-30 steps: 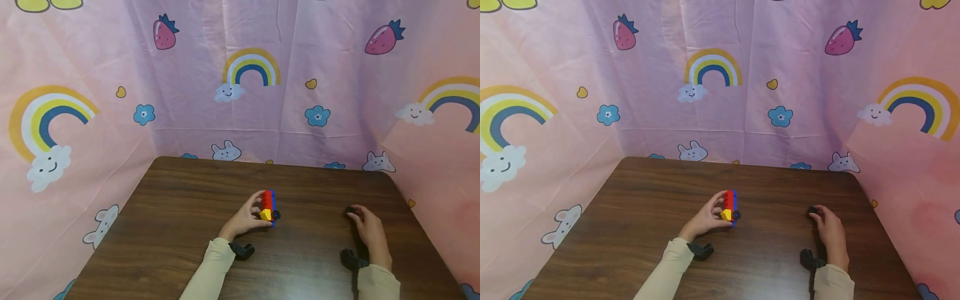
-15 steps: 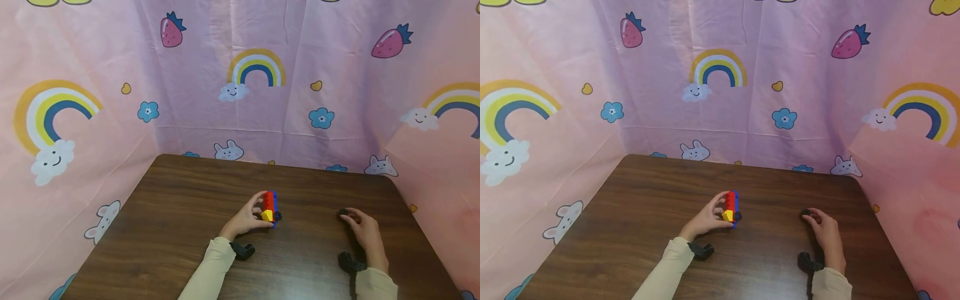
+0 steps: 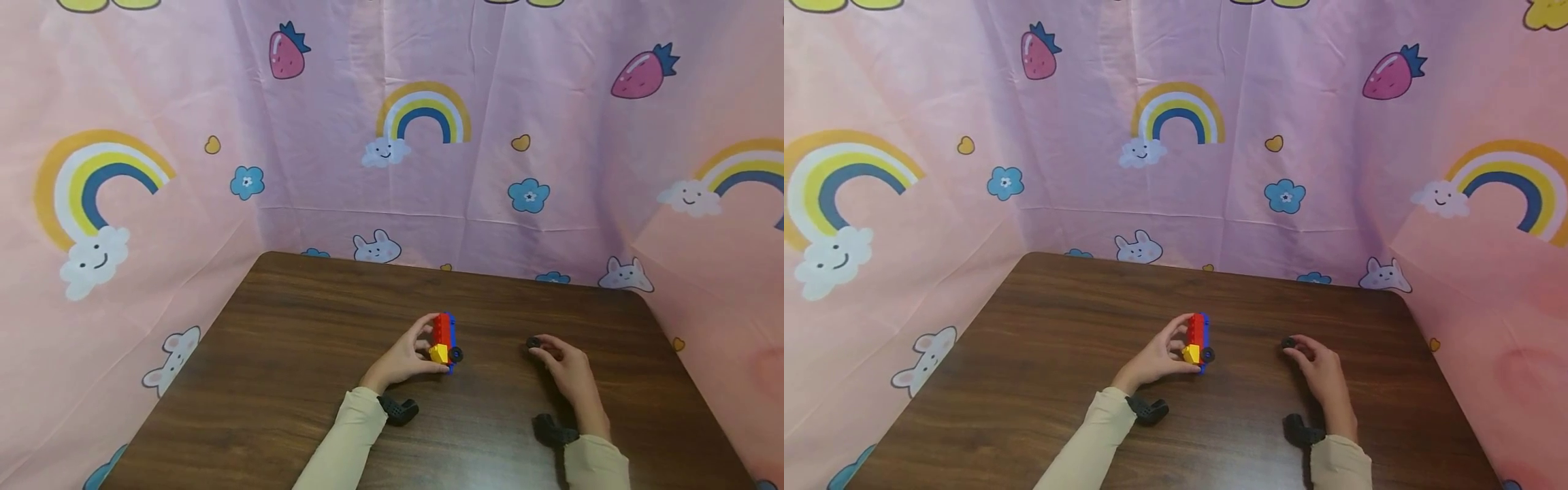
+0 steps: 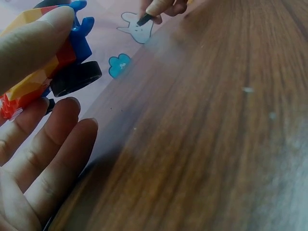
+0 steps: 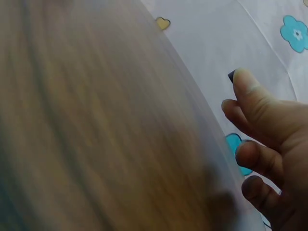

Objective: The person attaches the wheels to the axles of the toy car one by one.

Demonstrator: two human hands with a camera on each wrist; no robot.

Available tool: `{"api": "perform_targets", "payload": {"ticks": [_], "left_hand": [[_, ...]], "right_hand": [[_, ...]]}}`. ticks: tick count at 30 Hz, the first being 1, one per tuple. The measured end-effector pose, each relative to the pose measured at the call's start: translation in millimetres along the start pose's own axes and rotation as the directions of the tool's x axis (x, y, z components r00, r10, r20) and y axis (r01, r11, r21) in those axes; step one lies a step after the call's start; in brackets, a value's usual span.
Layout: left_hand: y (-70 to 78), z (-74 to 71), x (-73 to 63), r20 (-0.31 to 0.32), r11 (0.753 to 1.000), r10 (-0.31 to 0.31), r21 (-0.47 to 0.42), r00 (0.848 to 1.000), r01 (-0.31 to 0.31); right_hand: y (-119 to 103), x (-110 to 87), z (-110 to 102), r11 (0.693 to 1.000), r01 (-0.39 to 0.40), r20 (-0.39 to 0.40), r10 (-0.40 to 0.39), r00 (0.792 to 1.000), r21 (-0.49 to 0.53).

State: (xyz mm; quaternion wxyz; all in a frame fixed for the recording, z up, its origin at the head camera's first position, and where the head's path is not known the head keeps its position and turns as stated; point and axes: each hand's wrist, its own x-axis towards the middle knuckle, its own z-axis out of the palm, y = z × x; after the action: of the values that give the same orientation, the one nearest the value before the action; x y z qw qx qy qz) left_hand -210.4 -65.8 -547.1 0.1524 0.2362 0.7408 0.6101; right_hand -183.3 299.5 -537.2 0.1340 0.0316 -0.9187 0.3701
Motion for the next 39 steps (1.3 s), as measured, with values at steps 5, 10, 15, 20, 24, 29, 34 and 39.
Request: {"api": "perform_targets", "payload": {"ticks": [5, 10, 15, 20, 24, 29, 34, 39], "left_hand": [[-2.4, 0.1, 1.5, 0.021, 1.0, 0.001, 0.009, 1.0, -0.001], [-2.8, -0.4, 2.6, 0.048, 1.0, 0.001, -0.025, 0.999, 0.0], [-2.3, 0.1, 3.6, 0.043, 1.0, -0.009, -0.026, 0.999, 0.01], [-1.3, 1.1, 5.4, 0.042, 0.999, -0.021, -0.036, 0.999, 0.023], [-2.3, 1.5, 6.1, 0.045, 0.999, -0.014, -0.046, 0.999, 0.017], [-4.2, 2.2, 5.2, 0.042, 0.999, -0.015, -0.047, 0.999, 0.017], [-4.1, 2.5, 4.8, 0.037, 0.999, -0.023, -0.027, 0.999, 0.024], [-3.1, 3.3, 4.1, 0.044, 1.0, -0.012, -0.028, 0.999, 0.013]], "right_hand": [[-5, -1.8, 5, 1.0, 0.001, -0.005, -0.001, 1.0, 0.018], [-8, -0.3, 9, 0.999, 0.012, -0.013, -0.012, 1.0, 0.033], [-12, 1.2, 12, 0.997, 0.036, -0.017, -0.035, 0.999, 0.068], [-17, 1.4, 15, 0.994, 0.045, -0.023, -0.043, 0.999, 0.095], [-20, 2.1, 18, 0.993, 0.049, -0.023, -0.047, 0.999, 0.105], [-21, 2.8, 22, 0.988, 0.082, -0.035, -0.078, 0.996, 0.129], [-27, 2.8, 24, 0.984, 0.118, -0.061, -0.111, 0.992, 0.132], [-33, 2.4, 26, 0.98, 0.141, -0.069, -0.132, 0.989, 0.137]]}}
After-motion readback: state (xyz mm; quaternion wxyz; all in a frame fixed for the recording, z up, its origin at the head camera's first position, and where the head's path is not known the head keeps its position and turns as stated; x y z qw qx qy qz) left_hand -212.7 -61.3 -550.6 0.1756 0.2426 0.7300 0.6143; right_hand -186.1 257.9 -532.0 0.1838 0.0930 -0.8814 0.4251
